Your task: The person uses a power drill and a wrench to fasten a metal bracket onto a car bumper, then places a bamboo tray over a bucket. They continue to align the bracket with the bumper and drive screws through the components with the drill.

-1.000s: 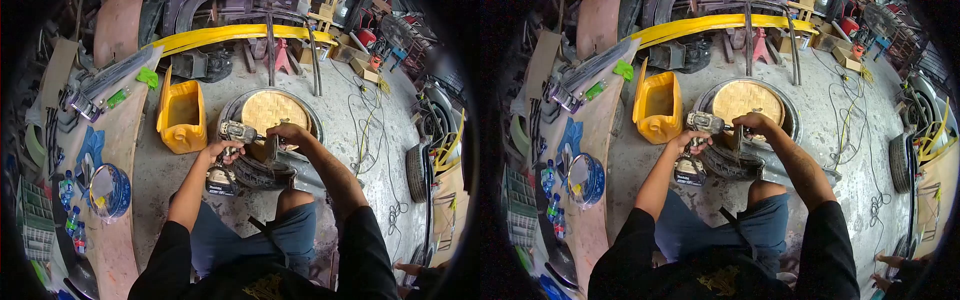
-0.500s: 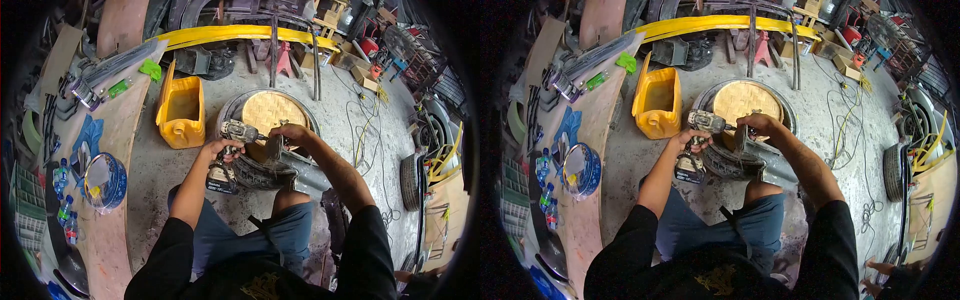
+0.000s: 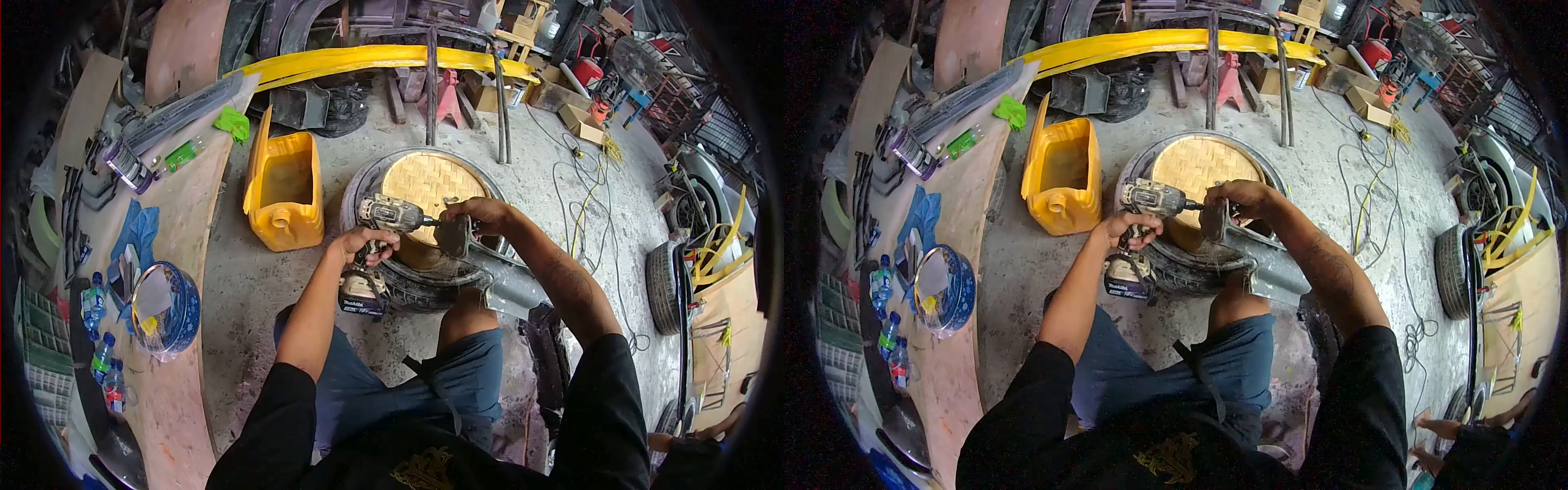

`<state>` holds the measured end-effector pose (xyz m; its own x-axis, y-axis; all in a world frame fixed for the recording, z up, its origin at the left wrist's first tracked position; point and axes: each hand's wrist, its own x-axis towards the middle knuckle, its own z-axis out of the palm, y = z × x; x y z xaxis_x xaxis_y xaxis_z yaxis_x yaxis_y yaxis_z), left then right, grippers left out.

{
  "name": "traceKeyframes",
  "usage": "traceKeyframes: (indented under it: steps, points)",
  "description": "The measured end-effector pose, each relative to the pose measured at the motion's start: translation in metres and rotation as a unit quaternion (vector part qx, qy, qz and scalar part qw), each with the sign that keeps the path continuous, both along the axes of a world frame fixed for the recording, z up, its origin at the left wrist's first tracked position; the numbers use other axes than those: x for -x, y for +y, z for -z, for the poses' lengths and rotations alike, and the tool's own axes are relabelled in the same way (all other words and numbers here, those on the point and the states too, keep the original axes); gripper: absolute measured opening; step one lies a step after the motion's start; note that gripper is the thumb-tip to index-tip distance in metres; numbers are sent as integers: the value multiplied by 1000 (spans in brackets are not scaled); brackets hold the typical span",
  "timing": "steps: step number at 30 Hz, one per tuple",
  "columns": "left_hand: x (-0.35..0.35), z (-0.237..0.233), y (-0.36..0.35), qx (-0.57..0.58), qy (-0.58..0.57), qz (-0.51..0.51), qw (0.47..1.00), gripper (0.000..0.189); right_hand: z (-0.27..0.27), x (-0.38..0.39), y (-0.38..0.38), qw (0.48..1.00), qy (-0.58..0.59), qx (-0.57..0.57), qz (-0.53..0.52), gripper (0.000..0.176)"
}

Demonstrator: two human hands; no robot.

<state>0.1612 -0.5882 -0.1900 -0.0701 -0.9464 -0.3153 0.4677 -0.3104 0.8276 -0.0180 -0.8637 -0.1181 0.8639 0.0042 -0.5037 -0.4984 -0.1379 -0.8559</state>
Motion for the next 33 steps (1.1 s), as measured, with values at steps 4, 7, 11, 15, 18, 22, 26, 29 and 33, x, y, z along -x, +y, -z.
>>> traceKeyframes:
  steps: [4,7,11,15,18,22,26,29,33]
  points:
    - [2,0,-1,5,18,-5,1000,30,-2,-2,0,987,-104,52,-114,38]
    - [1,4,0,8,21,-2,1000,29,-16,-4,4,988,119,-58,76,62]
    - [-1,10,-1,6,26,2,1000,28,1,4,-6,940,-234,149,-199,54]
    - [0,9,0,10,22,-1,1000,28,1,1,-8,957,-192,106,-189,41]
    - [2,10,-1,14,34,-4,999,29,-24,9,-2,863,-313,275,-285,57]
    - [0,13,0,22,39,3,999,30,-43,15,28,992,-112,7,-52,28]
    - [0,15,-1,13,45,3,999,29,-38,10,21,997,-59,23,-46,34]
    - [6,6,2,20,41,-19,999,29,-14,1,6,997,-31,58,-45,61]
    - [3,13,0,20,49,-9,999,29,-22,3,10,998,-13,52,-18,61]
